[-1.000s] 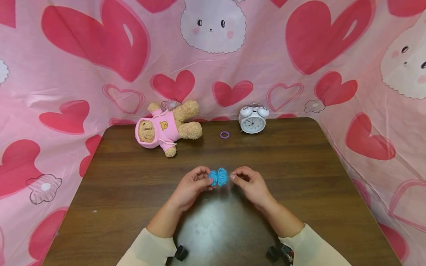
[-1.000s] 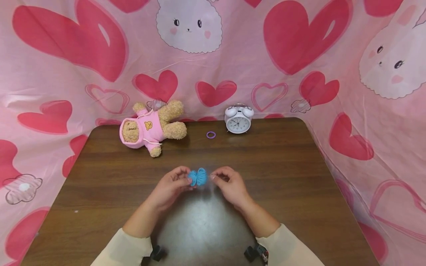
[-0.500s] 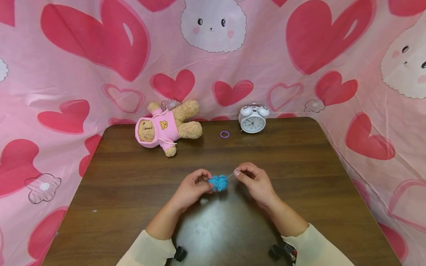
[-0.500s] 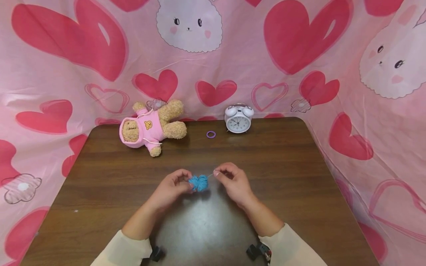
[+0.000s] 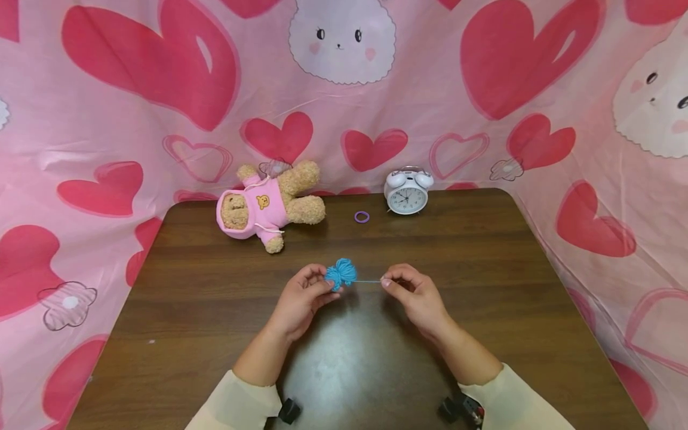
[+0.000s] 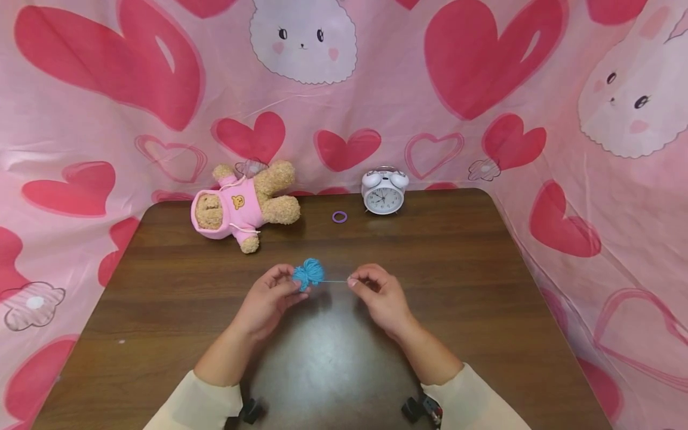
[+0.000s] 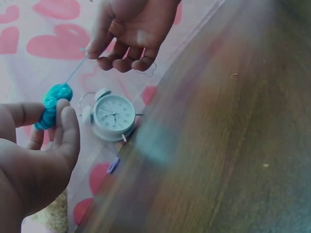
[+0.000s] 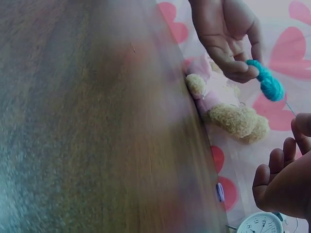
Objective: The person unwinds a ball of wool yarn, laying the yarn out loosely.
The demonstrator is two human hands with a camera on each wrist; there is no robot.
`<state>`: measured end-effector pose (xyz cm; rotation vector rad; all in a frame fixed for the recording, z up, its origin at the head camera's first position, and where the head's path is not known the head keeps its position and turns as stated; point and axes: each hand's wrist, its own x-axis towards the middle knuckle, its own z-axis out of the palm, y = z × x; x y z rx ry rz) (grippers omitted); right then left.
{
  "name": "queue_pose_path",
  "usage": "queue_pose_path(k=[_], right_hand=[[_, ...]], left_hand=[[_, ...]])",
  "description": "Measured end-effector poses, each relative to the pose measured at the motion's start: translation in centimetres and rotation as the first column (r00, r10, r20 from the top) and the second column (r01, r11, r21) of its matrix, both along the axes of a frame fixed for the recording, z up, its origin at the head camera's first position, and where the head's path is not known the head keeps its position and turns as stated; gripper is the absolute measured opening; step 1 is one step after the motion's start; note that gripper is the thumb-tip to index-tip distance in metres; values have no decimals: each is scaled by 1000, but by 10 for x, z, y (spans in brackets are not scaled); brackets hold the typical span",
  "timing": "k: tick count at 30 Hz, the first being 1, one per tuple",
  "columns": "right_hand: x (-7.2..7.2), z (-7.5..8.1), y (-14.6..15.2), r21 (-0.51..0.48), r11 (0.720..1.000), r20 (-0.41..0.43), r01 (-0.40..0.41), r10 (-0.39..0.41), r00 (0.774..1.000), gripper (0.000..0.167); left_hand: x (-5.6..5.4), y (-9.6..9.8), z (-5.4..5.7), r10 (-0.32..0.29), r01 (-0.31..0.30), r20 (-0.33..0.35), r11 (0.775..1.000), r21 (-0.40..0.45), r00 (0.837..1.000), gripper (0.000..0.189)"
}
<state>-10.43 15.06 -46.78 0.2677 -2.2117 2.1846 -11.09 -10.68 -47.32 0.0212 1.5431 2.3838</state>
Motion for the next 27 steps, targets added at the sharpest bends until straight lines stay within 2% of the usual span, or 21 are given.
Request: queue_pose_path(k=[5,9,13,16,19,22,24,27], right_hand=[[-1,1,3,-9,1000,10,4,-4,1000,11],[-2,1,5,-14,1000,24,3,-2,1000,12],[-3,0,5,-21,1000,29,1,-1,1000,13],[-2,0,5,-22,1000,27,2,-2,1000,13],[-2,2,5,-26,1000,33,1,-1,999,13],[-3,4,6,-34,999,45,4,-3,999,15],[-3,6,7,-38,999,49,12,-10,999,16],[-5,9,9,-41,999,51,31,-29,998,16]], left_hand=[[1,-2,0,-78,79,-14,990,114,997,19],[2,-4,-1,-157,161,-38,969,186,987,18],[3,-5,-1,-205,216,-68,948,236,976,19],[4,-6,-2,-239,256,-93,922,290,967,21],[4,-8,-3,-278,303,-121,887,348,953,24],[5,-10,-3,-322,355,-152,862,362,935,27],[4,-12,-3,-337,373,-164,870,324,927,27],[4,-14,-4,-319,343,-143,919,193,937,23]])
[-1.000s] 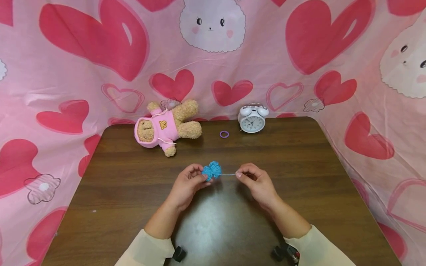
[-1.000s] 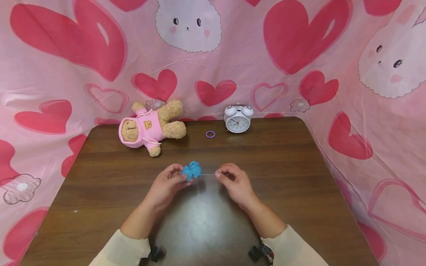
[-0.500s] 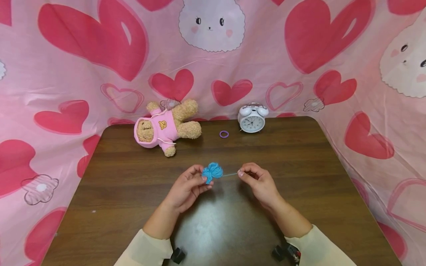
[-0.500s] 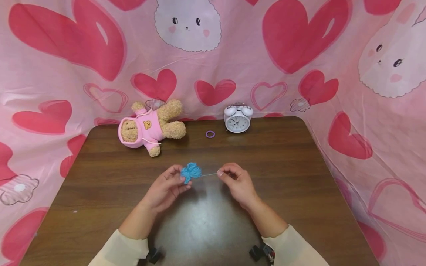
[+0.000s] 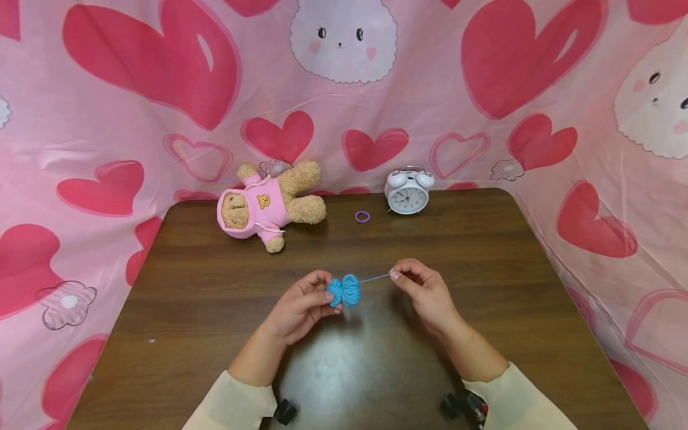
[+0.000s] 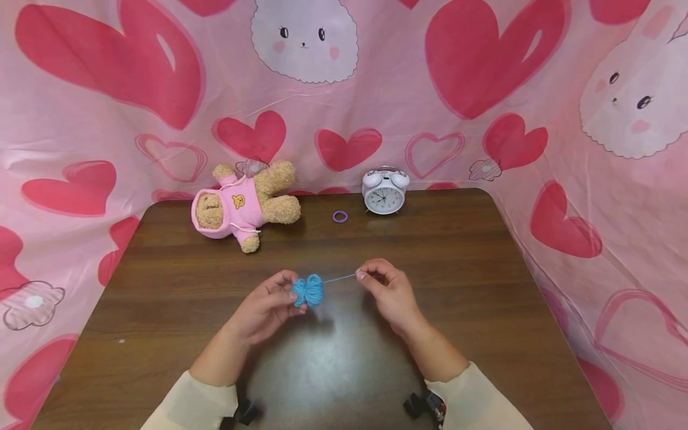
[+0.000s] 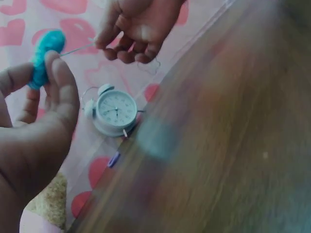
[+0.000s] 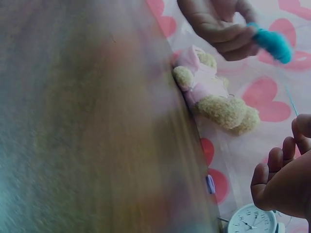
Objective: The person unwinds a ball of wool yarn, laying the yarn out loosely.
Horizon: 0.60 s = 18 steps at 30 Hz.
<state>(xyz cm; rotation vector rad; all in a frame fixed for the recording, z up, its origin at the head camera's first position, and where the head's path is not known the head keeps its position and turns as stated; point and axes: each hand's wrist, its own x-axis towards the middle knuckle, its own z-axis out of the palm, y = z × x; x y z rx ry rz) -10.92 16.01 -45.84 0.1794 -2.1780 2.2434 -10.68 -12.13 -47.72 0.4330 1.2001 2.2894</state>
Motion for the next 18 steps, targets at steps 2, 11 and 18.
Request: queue_pose_path(k=[2,11,18], right_hand=[[-1,2,2,-1,1000,-4,9,-9,1000,16],[-1,4,7,-38,999,-45,11,-12,999,15],[2,2,10,-31,999,-47,9,-10,999,15]], left_hand=[[0,-1,-1,55,-57,-17,991,-124,998,19],[1,1,-2,232,-265,-127,855,-446,964,22],[2,-4,-1,279,-266,41,944,-196,959,19]])
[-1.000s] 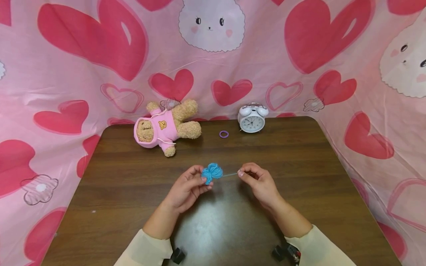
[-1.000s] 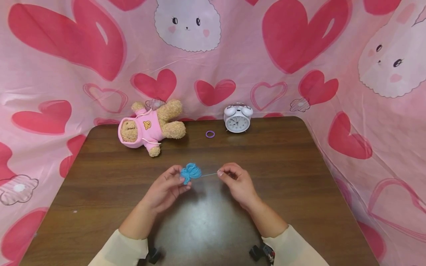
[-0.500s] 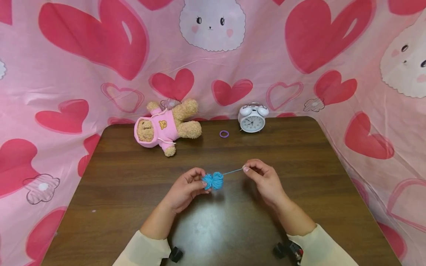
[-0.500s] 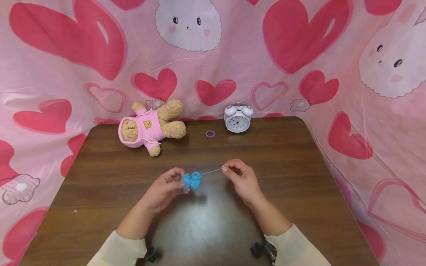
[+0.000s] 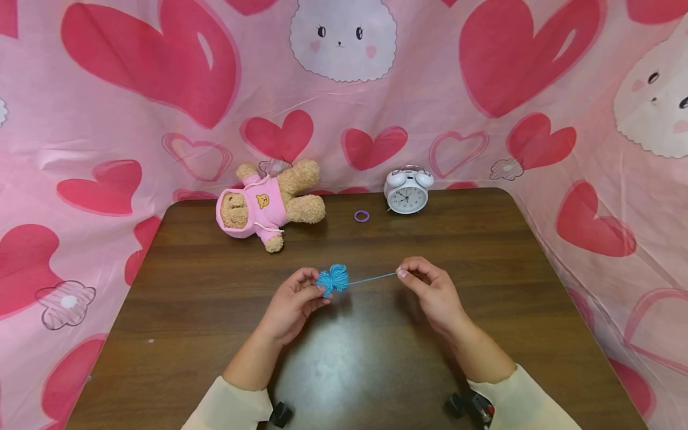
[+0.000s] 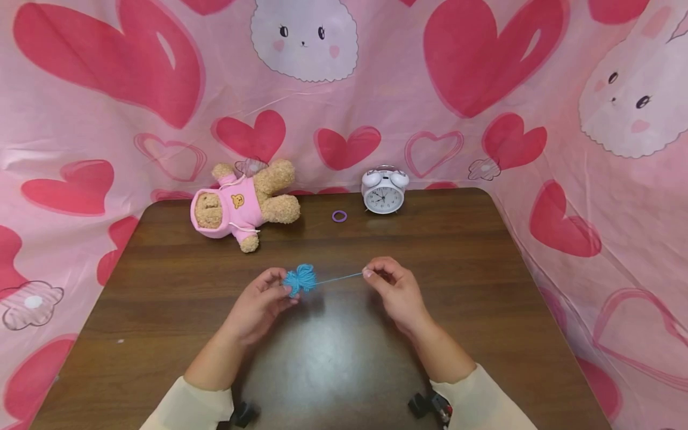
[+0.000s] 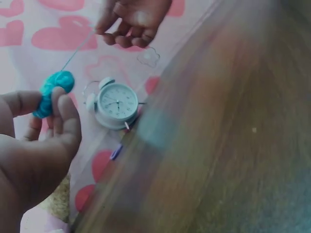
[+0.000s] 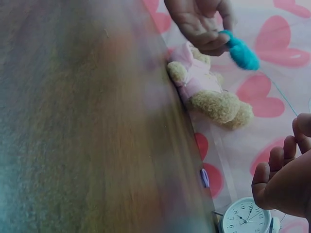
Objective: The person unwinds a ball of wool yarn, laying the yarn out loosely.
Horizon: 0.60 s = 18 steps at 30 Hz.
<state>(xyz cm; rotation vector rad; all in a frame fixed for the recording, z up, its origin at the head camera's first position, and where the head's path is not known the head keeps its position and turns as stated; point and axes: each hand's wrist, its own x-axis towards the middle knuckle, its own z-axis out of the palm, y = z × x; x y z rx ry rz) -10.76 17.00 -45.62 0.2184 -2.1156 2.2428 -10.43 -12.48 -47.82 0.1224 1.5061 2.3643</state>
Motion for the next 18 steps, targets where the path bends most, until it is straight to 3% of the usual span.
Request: queue_pose_path(k=[4,7,10,14,18], right_hand=[[2,0,2,7,1000,7,4,-4,1000,15],[2,1,3,8,1000,14,10,-10,1000,15],[1,1,4,1,1000,17,16,-16,1000,15],[0,2,6,-5,1000,9,20,-20,1000,16],[-1,3,8,-6,1000,-1,17,-17,1000,15]], left_hand=[[2,-3,4,-50,46,14,980,195,999,21],[3,-5,5,-101,98,-7,954,282,995,24],[3,-8,4,-168,177,-56,934,310,984,26],[4,-12,1,-266,297,-142,905,304,954,30],[4,-15,1,-328,373,-191,879,298,925,34]])
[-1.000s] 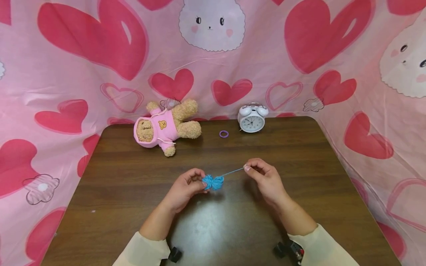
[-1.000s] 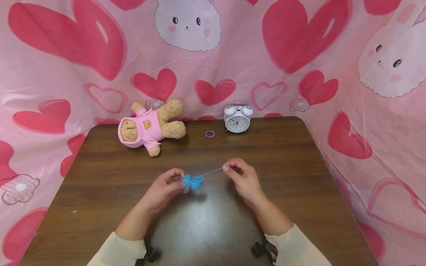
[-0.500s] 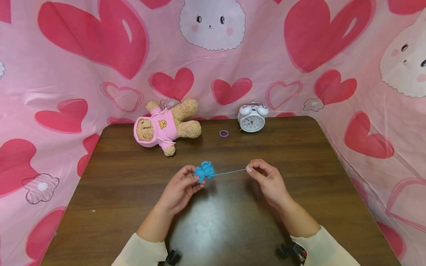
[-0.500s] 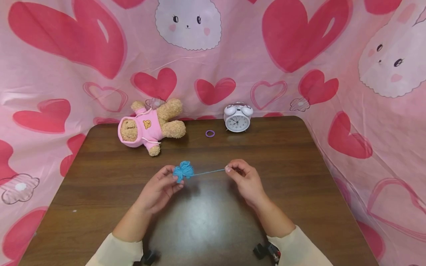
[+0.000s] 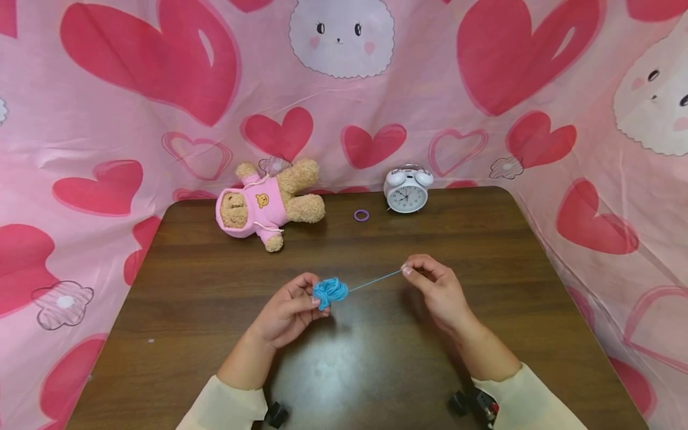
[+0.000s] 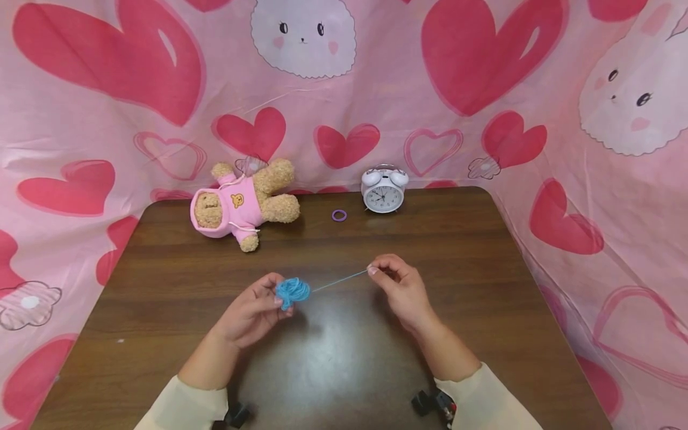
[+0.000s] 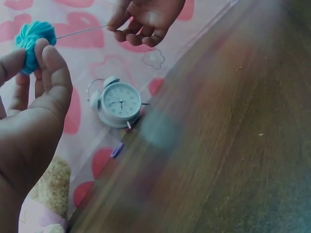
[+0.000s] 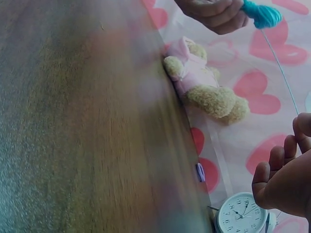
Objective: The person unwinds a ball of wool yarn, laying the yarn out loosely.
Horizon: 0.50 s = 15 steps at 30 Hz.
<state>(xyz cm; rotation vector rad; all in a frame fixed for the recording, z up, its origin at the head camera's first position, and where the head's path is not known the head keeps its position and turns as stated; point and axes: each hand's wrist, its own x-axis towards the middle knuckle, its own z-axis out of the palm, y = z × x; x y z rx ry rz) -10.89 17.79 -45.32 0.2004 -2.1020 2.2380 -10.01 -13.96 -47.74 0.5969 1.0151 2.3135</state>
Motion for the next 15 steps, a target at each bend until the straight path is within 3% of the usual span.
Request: queue_pose_path(k=[4,7,9,11,13,15], right_hand=[[-1,3,3,-9,1000,18,17,-17,1000,15],[-2,7,6,-22,999,36,37,-36,999,16],[-2,10,8,-28,999,36,45,-44,998,13],[-2,11,11,-33,998,35,52,-51,998,9],[-1,12,13,-46,997,29,58,-57,998,5],[-1,12,14,-55,997,22,61,-60,998,3]], left_hand=[[0,-3,1,-35,34,-24,998,-47,999,32],[0,-6,2,7,-15,-48,987,-161,999,25],[-2,-7,2,76,-87,-53,961,-264,996,20],[-3,-7,2,163,-168,-43,918,-360,986,17],[-4,-7,1,245,-231,-21,878,-420,969,17],[-5,-7,-1,307,-274,2,853,-445,952,17]])
